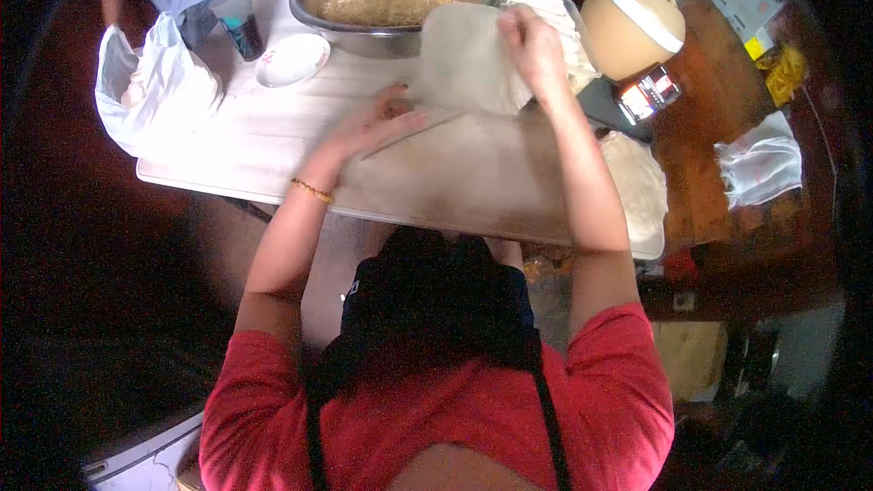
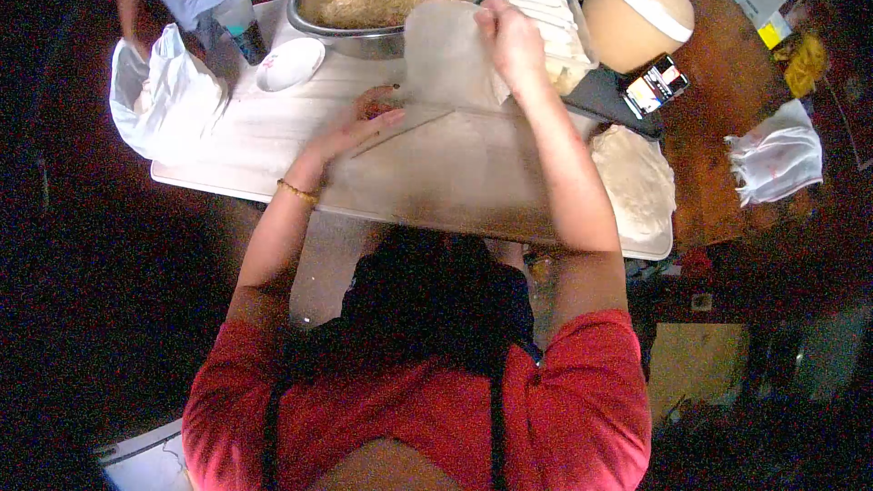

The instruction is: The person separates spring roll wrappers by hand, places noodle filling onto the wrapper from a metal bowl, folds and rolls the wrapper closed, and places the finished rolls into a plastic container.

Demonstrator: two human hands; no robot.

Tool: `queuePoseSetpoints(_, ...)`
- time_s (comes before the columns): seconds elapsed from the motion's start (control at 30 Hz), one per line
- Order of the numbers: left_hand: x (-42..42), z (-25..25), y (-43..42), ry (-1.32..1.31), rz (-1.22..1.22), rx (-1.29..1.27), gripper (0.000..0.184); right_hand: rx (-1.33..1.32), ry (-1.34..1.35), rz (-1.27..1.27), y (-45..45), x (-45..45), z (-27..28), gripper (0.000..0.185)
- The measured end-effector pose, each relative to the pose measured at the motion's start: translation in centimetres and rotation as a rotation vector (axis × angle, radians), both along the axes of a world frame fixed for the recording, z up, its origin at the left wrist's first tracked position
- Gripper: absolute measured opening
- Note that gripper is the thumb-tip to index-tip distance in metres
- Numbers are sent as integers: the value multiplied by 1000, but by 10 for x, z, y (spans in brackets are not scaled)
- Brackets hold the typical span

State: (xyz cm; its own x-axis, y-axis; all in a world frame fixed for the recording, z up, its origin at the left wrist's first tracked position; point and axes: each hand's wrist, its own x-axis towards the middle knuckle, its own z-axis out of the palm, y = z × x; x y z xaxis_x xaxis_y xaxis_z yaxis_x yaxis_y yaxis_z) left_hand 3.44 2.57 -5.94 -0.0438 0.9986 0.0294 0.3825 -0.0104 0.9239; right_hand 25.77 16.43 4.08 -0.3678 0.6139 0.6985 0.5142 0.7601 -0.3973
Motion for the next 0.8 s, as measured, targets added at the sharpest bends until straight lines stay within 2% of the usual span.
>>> queuePoseSetpoints(0.1, 0, -6, 4, 93, -94, 42, 90, -5, -18, -97, -14, 34, 35, 24)
queuePoseSetpoints(0.13, 6, 6, 1, 93, -96, 46, 90, -1, -37, -123, -19, 49, 43, 25)
queuePoseSetpoints(0.2, 14, 26, -6, 633, -250, 20, 78, -64, -125, -141, -28, 79, 53, 30)
queuePoseSetpoints(0.23, 15, 15, -6, 634, -249, 24, 78, -113, -174, -131, -34, 94, 55, 30)
queuePoseSetpoints(0.3, 14, -18, -1, 869, -171, 660, 76, -158, -224, -122, -46, 118, 55, 30)
queuePoseSetpoints(0.33, 14, -19, 1, 867, -168, 664, 76, -213, -289, -111, -53, 128, 54, 29)
queuePoseSetpoints(0.37, 13, -19, 3, 800, -210, 539, 70, -271, -353, -97, -56, 137, 54, 28)
queuePoseSetpoints(0.4, 11, -19, 7, 733, -251, 417, 64, -266, -353, -95, -56, 145, 51, 28)
queuePoseSetpoints(0.43, 3, -26, 17, 734, -248, 418, 64, -330, -339, -111, -55, 154, 47, 27)
queuePoseSetpoints(0.5, -21, -44, 40, 574, -108, 129, 53, -425, -229, -135, -54, 166, 37, 24)
queuePoseSetpoints(0.53, -27, -48, 39, 575, -108, 128, 53, -426, -228, -134, -50, 174, 28, 24)
queuePoseSetpoints(0.6, -36, -50, 41, 558, 113, 232, 34, -478, -134, -164, -40, 189, 13, 22)
queuePoseSetpoints(0.63, -24, -34, 31, 561, 112, 234, 34, -492, -198, -163, -41, 194, 11, 21)
queuePoseSetpoints(0.7, 5, -9, -2, 561, -79, 575, 30, -489, -204, -137, -38, 199, -2, 20)
queuePoseSetpoints(0.73, 14, -4, -13, 564, -77, 573, 30, -487, -211, -111, -36, 199, -7, 20)
queuePoseSetpoints(0.8, 25, 0, -27, 738, -242, 785, 27, -502, -211, -94, -34, 197, -9, 19)
